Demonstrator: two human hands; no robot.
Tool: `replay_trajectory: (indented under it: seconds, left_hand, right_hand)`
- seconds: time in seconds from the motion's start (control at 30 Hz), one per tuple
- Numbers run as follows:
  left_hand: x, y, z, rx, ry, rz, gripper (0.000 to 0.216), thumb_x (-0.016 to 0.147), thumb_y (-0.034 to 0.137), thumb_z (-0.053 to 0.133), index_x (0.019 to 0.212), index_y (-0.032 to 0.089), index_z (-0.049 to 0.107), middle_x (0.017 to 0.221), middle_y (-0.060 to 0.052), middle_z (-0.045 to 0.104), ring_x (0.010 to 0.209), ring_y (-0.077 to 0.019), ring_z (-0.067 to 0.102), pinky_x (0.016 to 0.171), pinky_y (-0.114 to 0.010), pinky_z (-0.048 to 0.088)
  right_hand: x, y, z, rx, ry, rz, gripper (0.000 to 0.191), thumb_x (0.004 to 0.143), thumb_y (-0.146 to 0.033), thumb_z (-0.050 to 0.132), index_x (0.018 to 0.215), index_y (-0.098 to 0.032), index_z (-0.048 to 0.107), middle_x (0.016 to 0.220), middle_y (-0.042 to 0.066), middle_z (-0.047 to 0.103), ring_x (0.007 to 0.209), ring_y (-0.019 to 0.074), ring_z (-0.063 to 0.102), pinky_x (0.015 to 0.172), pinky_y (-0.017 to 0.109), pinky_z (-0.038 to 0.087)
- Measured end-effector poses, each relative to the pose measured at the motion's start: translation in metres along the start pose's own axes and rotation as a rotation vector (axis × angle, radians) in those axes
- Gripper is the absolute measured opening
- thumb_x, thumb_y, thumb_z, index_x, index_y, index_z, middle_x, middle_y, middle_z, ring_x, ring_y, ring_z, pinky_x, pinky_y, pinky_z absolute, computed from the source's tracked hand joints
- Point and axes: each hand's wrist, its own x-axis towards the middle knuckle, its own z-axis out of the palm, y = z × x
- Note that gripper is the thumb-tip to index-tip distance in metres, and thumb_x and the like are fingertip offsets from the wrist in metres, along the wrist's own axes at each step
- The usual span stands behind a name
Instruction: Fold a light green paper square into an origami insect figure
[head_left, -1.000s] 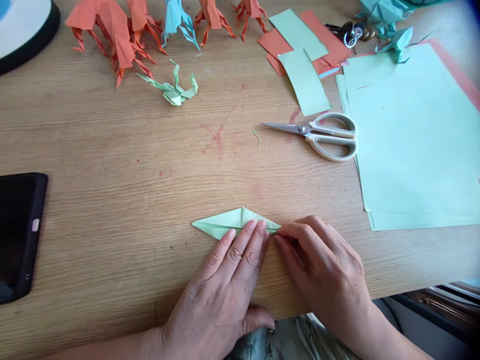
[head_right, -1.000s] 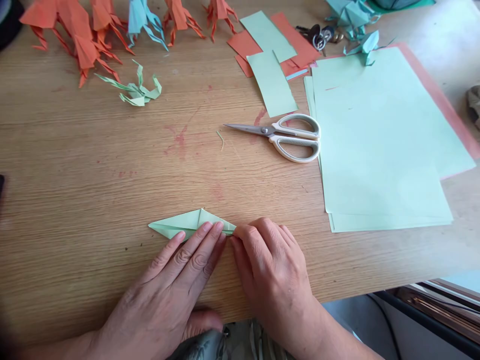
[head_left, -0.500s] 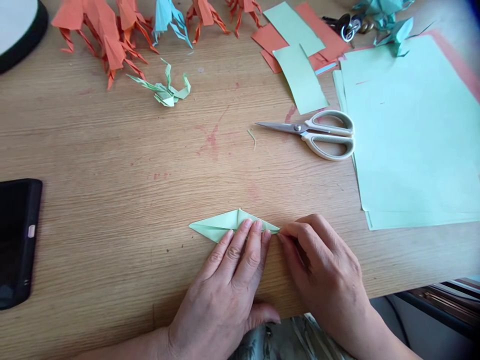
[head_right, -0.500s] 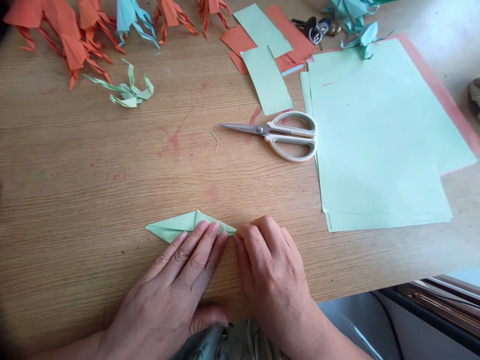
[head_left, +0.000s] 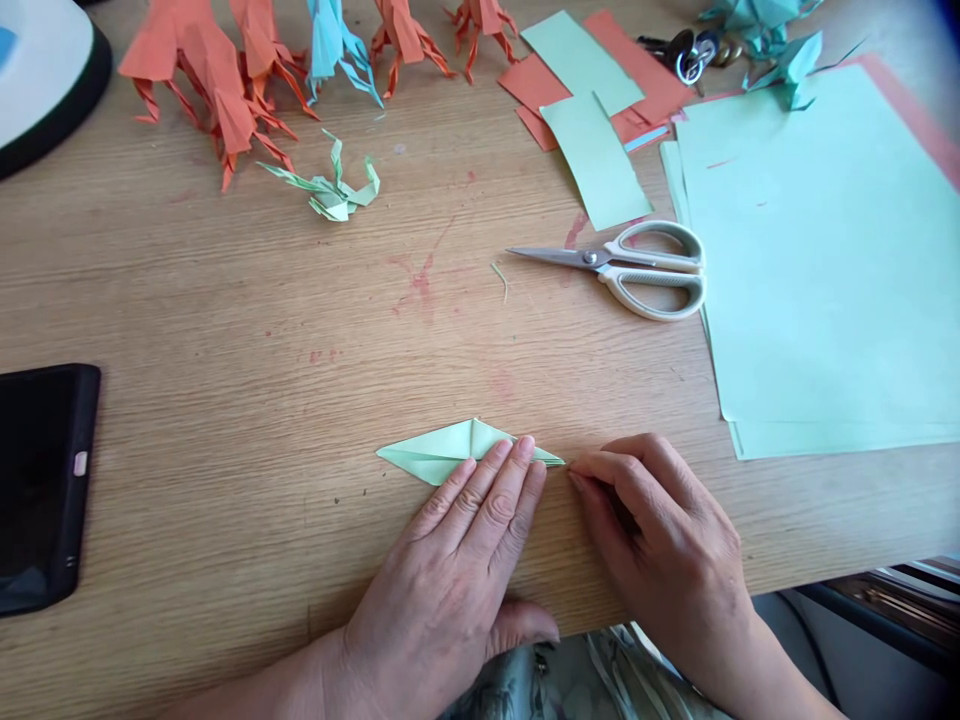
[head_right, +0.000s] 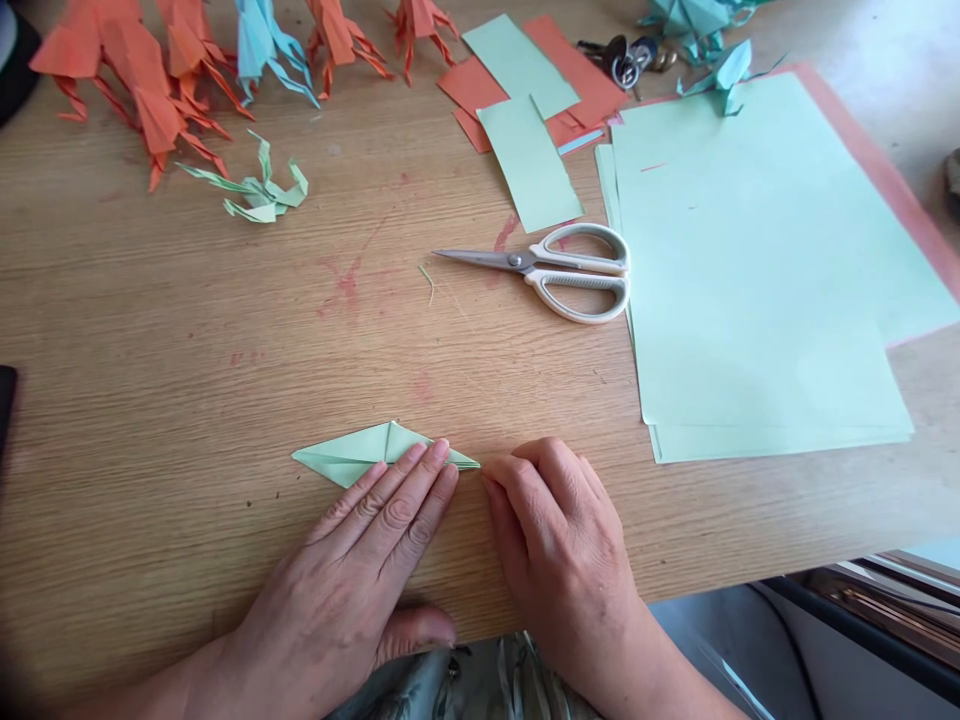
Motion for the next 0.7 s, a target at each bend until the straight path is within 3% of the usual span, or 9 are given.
replay_trajectory:
  seconds: [0.27,0.7]
  left_hand:
    - [0.0013,-0.0031,-0.0010,-0.049,0.012,-0.012,0.089,0.095,0.073,0.021,0.148,0.004,0.045,0.159,-0.013,0.039,0.148,-0.0251,0.035,0.124,-0.037,0.020]
    - [0.0044,0.0024,-0.0002,-0.038,0.025,-0.062,0.088,0.093,0.074,0.029,0.149,0.008,0.044,0.157,-0.010,0.044,0.142,-0.0257,0.043,0.118,-0.038,0.032]
  right_hand:
    - [-0.0011,0.0022,-0.0008,0.008,-0.004,-0.002,0.012,0.096,-0.008,0.056,0.096,-0.018,0.063,0.089,0.004,0.060,0.076,0.0145,0.057,0.068,0.030,0.047]
    - [-0.0011,0.0032,-0.0015,0.040,0.000,-0.016,0.011,0.095,-0.007,0.057,0.096,-0.016,0.063,0.088,0.004,0.060,0.075,0.0140,0.055,0.068,0.029,0.047]
